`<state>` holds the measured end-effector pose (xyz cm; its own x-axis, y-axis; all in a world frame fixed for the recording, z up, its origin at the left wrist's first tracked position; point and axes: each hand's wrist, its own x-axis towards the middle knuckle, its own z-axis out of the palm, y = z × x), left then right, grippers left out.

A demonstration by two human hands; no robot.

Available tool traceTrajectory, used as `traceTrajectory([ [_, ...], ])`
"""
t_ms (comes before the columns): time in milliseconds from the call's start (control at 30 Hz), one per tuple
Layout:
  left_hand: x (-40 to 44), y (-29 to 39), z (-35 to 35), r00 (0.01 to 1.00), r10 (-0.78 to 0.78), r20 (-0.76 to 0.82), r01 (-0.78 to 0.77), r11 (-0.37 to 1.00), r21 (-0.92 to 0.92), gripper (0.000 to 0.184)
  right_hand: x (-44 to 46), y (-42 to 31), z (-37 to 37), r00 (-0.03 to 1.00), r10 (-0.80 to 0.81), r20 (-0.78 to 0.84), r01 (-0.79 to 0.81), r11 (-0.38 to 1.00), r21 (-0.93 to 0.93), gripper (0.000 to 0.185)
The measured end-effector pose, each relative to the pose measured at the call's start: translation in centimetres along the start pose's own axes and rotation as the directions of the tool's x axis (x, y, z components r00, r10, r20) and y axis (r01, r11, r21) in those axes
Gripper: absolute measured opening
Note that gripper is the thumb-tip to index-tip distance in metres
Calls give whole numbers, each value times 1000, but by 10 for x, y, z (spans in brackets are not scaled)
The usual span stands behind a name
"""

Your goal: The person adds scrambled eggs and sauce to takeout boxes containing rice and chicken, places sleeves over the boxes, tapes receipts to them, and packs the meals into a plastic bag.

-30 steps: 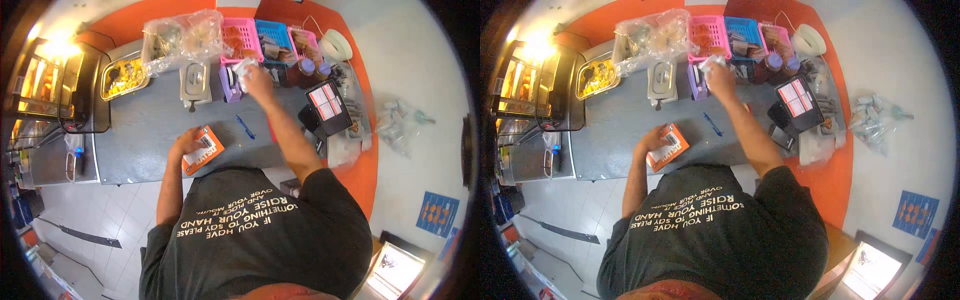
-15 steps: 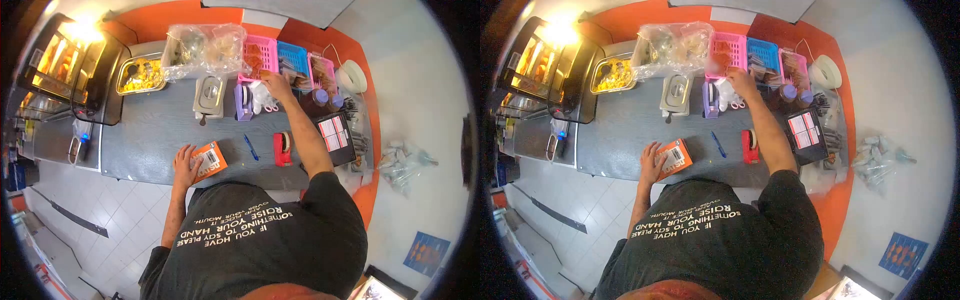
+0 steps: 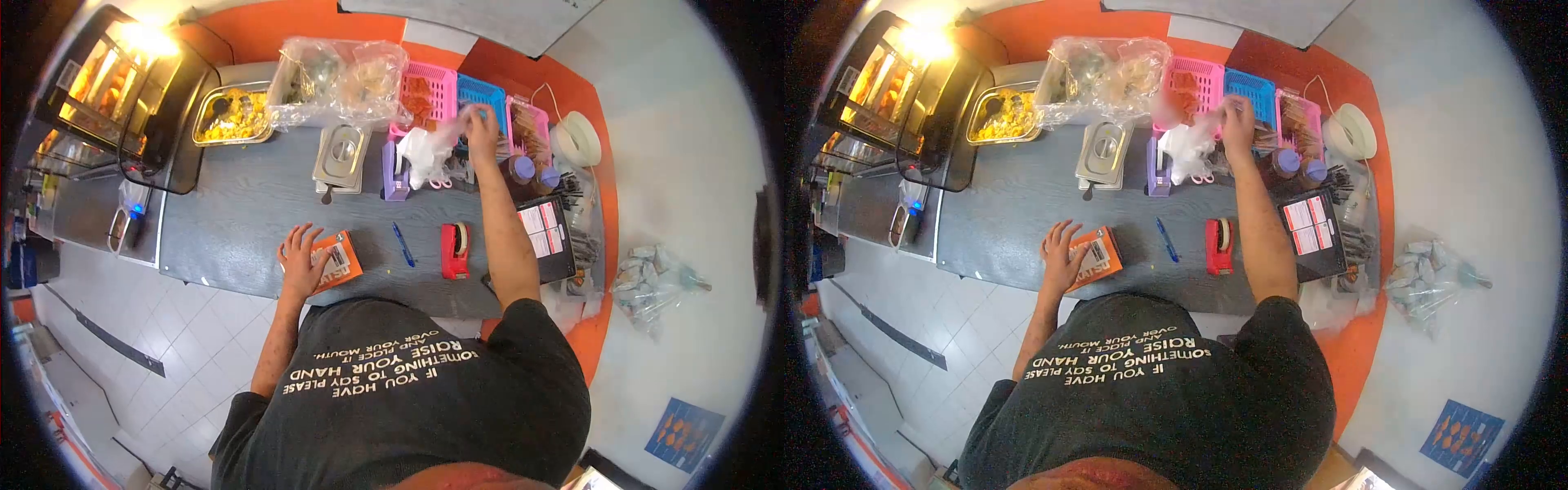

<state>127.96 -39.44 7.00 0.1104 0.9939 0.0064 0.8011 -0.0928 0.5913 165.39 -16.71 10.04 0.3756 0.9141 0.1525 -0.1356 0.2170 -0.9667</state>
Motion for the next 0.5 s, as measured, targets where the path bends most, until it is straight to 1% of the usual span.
traceTrajectory([
  [33,0,0,1,1000,-2,-2,2,1000,0,45,0,1,1,998,-50,-32,49,998,-30,15],
  [67,0,0,2,1000,6,3,-7,1000,10,45,0,-3,0,998,-51,-28,50,998,-28,15],
  [100,-1,0,2,1000,14,9,-14,1000,20,45,-2,-8,-2,995,105,-3,-104,990,91,17],
  [133,-2,0,2,1000,10,6,-10,1000,21,45,-4,-12,-3,966,254,40,-257,945,204,20],
  [167,-3,3,1,1000,17,-1,-17,1000,20,44,-16,-28,18,951,299,-75,-278,936,216,24],
  [200,-3,6,0,1000,22,-9,-22,1000,18,44,-15,-27,15,951,300,-71,-279,936,214,24],
  [267,-1,10,-3,999,32,-14,-32,999,8,43,-12,-19,5,898,435,74,-440,893,95,23],
  [300,0,14,-4,999,43,-15,-43,999,-1,43,-10,-5,2,894,440,82,-446,891,88,23],
  [333,1,17,-7,999,32,-16,-32,999,-3,43,-9,10,0,957,197,211,-68,864,-499,22],
  [367,4,21,-10,999,44,-5,-44,999,-5,42,-13,12,3,891,57,451,384,436,-814,22],
  [400,4,23,-11,998,60,6,-59,998,-7,42,-19,14,4,889,62,453,385,436,-814,22],
  [467,4,22,-9,997,76,-1,-76,997,-2,41,-26,12,12,917,253,308,247,244,-938,24],
  [500,5,21,-8,996,90,-5,-90,996,4,41,-25,22,11,921,230,315,269,210,-940,24],
])
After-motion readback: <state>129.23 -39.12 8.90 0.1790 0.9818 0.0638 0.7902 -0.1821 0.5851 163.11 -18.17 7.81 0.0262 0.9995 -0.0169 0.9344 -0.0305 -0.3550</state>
